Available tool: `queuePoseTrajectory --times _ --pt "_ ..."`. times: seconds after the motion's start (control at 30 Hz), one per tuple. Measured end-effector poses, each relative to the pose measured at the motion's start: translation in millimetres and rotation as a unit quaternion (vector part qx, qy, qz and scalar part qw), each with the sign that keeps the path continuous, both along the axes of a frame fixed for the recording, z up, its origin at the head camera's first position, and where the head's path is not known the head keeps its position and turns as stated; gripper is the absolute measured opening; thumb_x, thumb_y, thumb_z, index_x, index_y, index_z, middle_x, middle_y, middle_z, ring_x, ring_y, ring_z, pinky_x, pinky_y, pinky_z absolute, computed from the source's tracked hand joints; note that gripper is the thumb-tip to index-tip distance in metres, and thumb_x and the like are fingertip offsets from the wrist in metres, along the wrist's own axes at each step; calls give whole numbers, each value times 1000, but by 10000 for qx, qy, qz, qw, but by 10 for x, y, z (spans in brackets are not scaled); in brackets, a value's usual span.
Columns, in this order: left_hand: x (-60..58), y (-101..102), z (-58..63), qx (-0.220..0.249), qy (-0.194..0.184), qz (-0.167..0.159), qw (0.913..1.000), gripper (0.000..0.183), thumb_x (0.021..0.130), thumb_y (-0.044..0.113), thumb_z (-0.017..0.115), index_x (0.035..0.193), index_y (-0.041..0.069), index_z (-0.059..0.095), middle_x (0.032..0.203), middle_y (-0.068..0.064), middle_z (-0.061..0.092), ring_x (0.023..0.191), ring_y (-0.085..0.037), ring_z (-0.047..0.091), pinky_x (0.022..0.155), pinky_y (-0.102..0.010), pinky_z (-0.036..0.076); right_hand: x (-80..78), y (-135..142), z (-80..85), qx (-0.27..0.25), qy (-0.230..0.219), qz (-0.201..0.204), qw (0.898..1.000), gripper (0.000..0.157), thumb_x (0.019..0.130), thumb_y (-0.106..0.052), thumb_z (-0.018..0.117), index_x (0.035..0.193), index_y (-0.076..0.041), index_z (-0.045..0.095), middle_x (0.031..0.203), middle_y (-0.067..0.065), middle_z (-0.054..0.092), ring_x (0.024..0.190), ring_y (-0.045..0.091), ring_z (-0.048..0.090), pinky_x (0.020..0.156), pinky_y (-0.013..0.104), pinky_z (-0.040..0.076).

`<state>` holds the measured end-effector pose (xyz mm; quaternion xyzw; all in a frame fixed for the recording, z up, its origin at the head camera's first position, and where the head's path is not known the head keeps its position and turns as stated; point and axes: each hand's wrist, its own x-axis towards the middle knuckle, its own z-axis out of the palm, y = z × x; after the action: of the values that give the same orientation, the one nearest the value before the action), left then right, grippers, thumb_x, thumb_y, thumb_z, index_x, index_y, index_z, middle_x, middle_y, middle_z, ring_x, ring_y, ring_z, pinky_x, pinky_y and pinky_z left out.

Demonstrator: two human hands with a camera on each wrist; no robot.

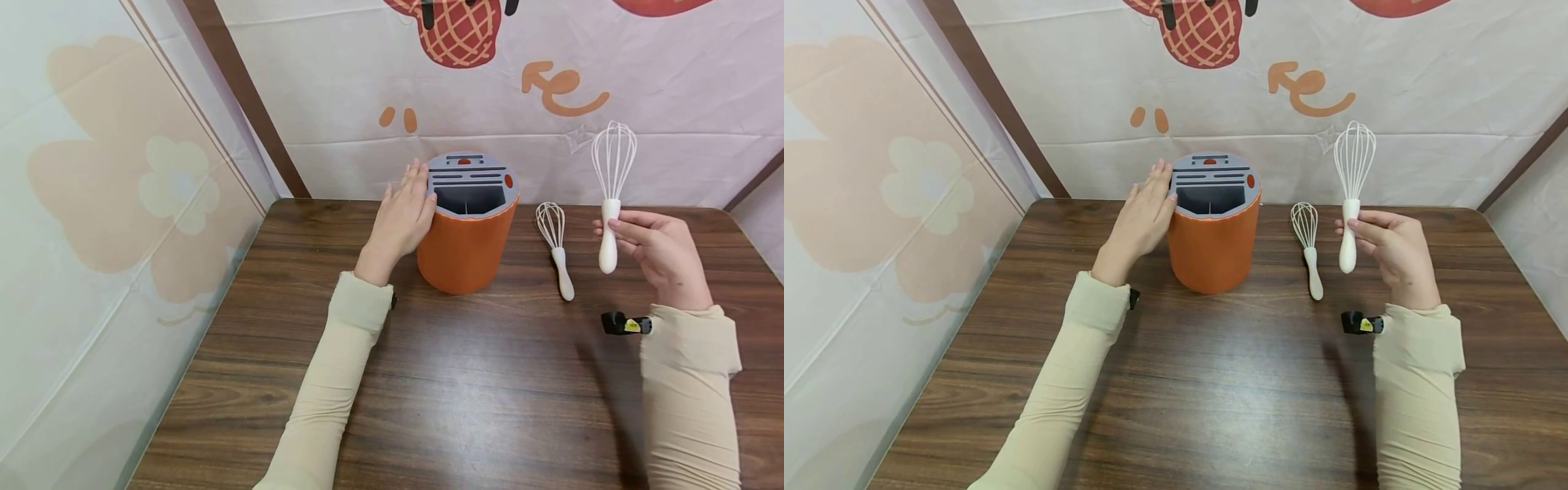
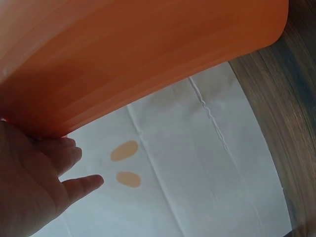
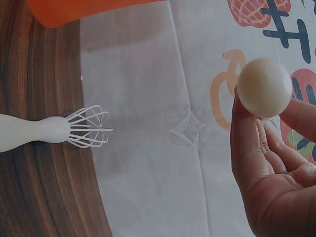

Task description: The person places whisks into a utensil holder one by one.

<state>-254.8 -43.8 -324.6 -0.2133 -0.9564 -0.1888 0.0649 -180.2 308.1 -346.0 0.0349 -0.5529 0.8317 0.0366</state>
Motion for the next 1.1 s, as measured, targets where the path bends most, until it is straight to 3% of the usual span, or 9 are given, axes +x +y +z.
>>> queuePoseTrajectory --times 0.43,0.83,1.1 --pt "-23 28 -8 6 54 -21 10000 58 102 34 25 152 5 12 158 -7 8 144 -15 3 114 -45 5 13 -114 21 26 95 34 9999 21 87 15 54 91 5 72 82 15 71 79 20 71 72 24 54" --pt "-38 44 -19 3 77 -33 10000 58 102 33 24 152 5 13 158 -7 8 144 -16 4 114 -46 6 -17 -207 30 -670 132 386 9969 23 87 20 49 92 10 70 87 19 70 82 24 70 75 27 54" --pt "-50 53 -29 12 95 -56 9999 58 102 33 24 151 5 13 158 -8 9 144 -15 3 114 -46 6 -29 -294 65 -700 84 343 9969 21 88 17 51 93 10 69 85 20 70 81 25 70 73 28 55"
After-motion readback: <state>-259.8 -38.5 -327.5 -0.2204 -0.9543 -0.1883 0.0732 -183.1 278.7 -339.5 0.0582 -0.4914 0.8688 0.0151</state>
